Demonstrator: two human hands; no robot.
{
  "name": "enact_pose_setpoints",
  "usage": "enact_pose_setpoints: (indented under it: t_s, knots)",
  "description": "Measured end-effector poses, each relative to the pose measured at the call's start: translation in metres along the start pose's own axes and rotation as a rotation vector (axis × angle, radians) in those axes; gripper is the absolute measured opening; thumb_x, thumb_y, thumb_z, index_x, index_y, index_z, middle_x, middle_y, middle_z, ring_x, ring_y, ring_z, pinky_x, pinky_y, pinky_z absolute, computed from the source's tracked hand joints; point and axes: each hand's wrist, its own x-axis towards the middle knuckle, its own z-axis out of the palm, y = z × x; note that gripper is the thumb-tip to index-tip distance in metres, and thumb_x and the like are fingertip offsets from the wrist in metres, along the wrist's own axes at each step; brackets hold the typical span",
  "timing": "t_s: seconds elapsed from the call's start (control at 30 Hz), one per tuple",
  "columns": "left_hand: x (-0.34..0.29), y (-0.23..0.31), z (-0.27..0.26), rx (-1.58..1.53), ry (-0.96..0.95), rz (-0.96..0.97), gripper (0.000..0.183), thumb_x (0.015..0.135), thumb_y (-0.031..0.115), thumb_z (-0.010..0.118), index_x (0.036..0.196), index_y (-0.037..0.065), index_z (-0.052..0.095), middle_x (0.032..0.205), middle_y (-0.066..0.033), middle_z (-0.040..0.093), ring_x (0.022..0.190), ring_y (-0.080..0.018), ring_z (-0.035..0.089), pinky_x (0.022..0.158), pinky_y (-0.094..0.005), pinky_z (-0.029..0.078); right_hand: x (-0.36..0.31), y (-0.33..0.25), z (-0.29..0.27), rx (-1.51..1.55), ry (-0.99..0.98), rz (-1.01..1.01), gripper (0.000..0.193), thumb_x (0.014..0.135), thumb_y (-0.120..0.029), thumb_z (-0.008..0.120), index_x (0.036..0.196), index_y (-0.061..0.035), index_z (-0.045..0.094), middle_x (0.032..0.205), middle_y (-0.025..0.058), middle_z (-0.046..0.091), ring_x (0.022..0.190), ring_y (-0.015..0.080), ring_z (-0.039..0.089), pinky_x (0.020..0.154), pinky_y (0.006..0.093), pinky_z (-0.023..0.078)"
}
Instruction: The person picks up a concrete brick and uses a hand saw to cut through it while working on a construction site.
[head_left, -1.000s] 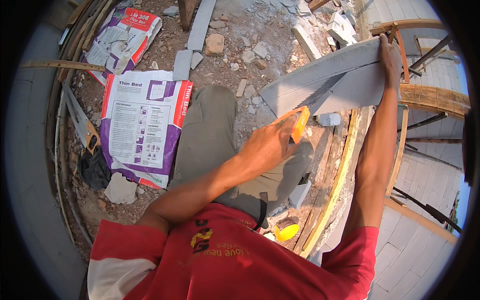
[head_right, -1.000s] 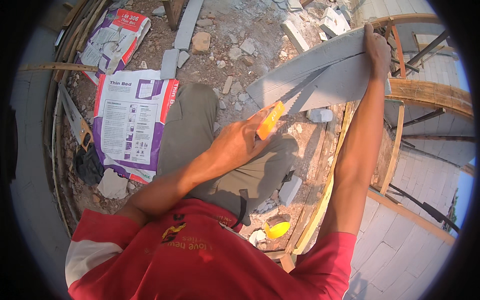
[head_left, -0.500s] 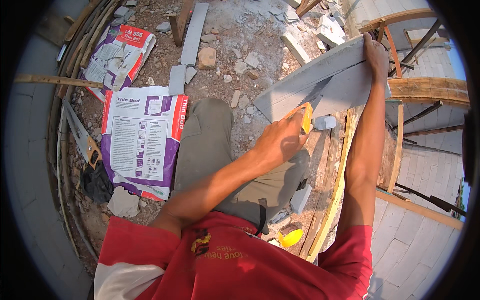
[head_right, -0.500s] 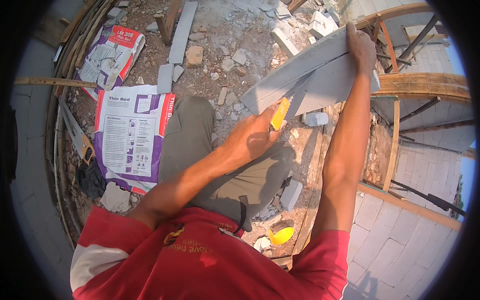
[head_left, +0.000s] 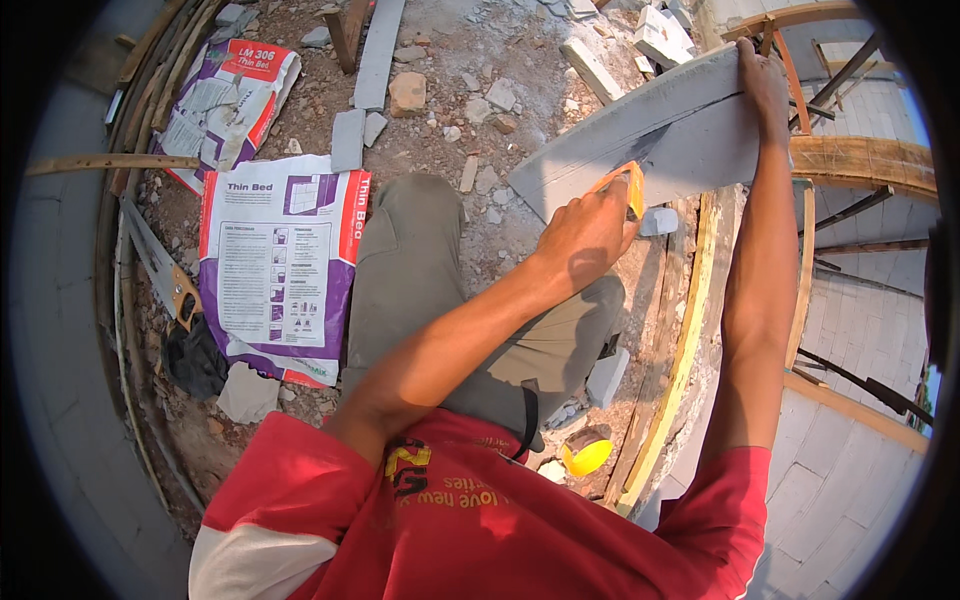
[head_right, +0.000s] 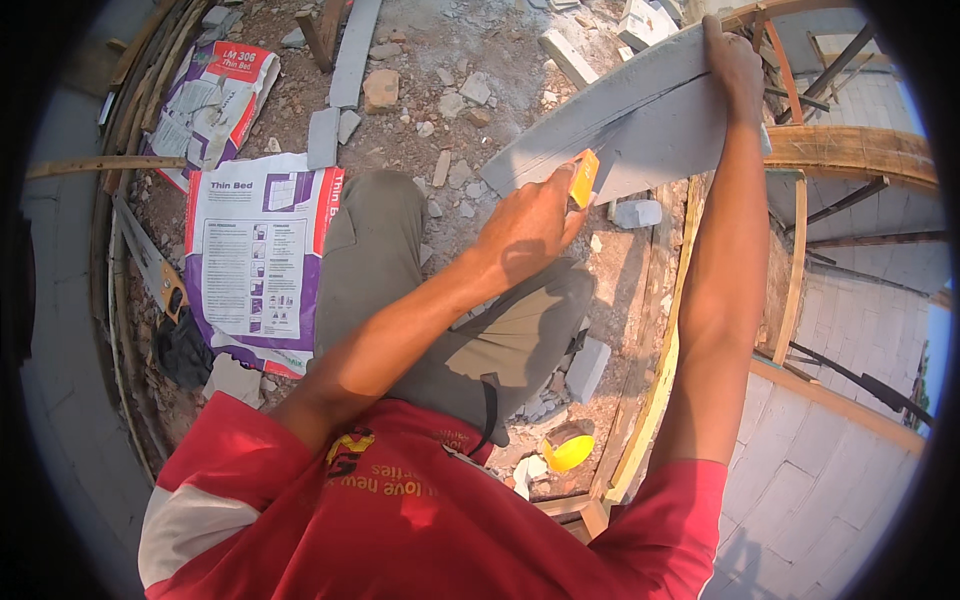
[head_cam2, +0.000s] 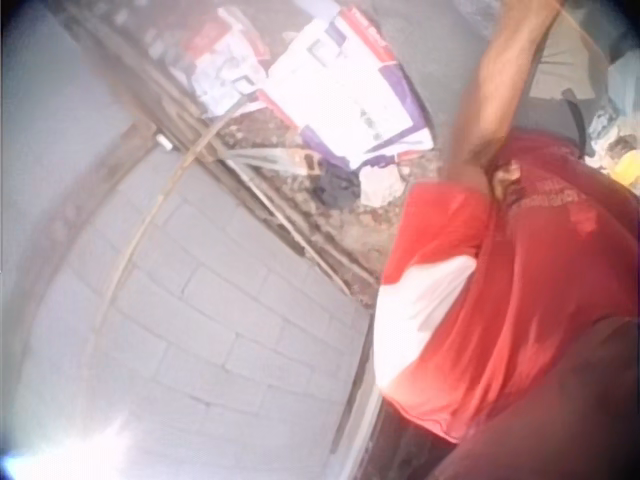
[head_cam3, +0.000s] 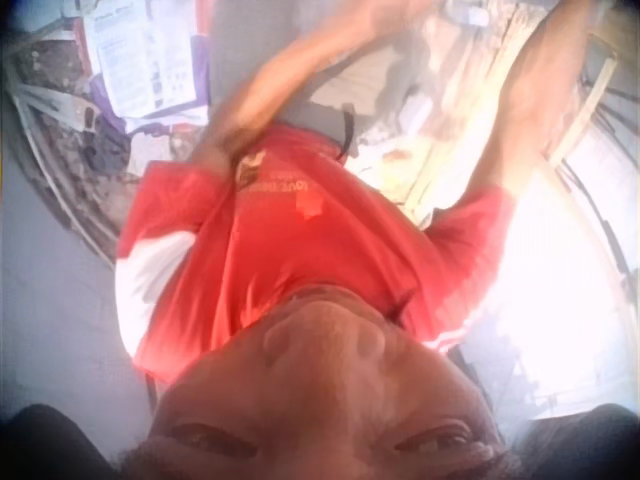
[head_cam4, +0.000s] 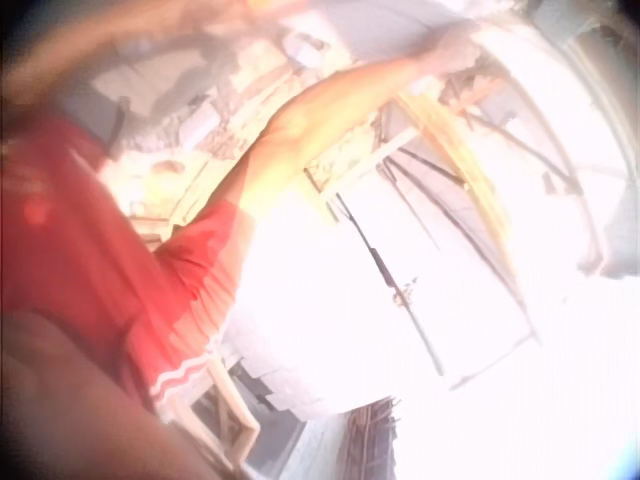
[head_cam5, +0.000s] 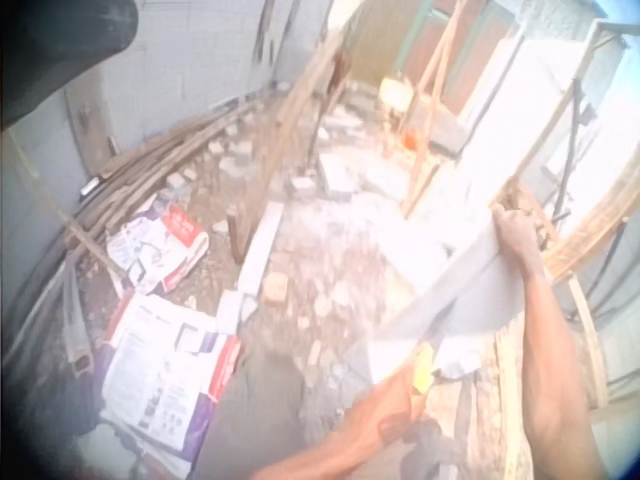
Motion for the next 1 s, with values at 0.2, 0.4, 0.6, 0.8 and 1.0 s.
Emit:
enact_pose_setpoints:
  t_s: [0.2,0.4,0.6,0.8,1.0]
  knots:
    - [-0.139,-0.022,-0.049,-0.035,0.108,0.099,0.046,0.086,0.013,0.066,0.124,-0.006,0.048,0.089,-0.0271,0.067,0.077,-0.0404,0.068,0.064,-0.0463,0.055,-0.018,-0.012,-0.014,-0.042,0.117,-0.138,0.072,0.092,-0.058,0.032,0.104,0.0047,0.065,0.114,0.0307,0.06,0.113,0.0464,0.054,0.099,0.0459,0.039]
    - [0.013,0.01,-0.004,0.077,-0.047,-0.006,0.045,0.088,0.018,0.063,0.121,-0.008,0.049,0.083,-0.0269,0.066,0.071,-0.0439,0.066,0.064,-0.0492,0.054,-0.013,-0.009,-0.006,-0.042,-0.02,-0.012,0.077,0.088,-0.062,0.031,0.12,0.0012,0.062,0.127,0.0266,0.057,0.124,0.0439,0.049,0.105,0.0448,0.036]
    - [-0.126,-0.002,-0.042,0.043,-0.037,-0.053,0.045,0.089,0.022,0.064,0.12,-0.008,0.05,0.088,-0.0253,0.068,0.07,-0.0437,0.066,0.065,-0.0486,0.054,-0.003,0.019,-0.009,-0.048,0.049,-0.073,0.077,0.088,-0.063,0.032,0.116,0.0006,0.065,0.126,0.0256,0.058,0.123,0.0421,0.05,0.105,0.0439,0.035]
    - [-0.019,0.006,-0.023,0.012,-0.017,0.007,0.036,0.09,0.025,0.061,0.104,-0.007,0.053,0.083,-0.0279,0.064,0.072,-0.0461,0.064,0.064,-0.0499,0.052,-0.011,-0.006,-0.008,0.001,0.05,-0.023,0.078,0.088,-0.068,0.035,0.121,-0.0028,0.063,0.125,0.025,0.059,0.123,0.0413,0.051,0.103,0.0408,0.037]
    - [-0.092,-0.003,-0.034,-0.002,-0.089,-0.104,0.038,0.087,0.017,0.064,0.114,-0.006,0.051,0.085,-0.027,0.065,0.075,-0.0441,0.065,0.063,-0.0486,0.053,-0.014,0.005,-0.008,-0.005,0.0,-0.009,0.075,0.088,-0.064,0.032,0.121,-0.0039,0.064,0.13,0.0252,0.056,0.125,0.0412,0.049,0.105,0.045,0.035]
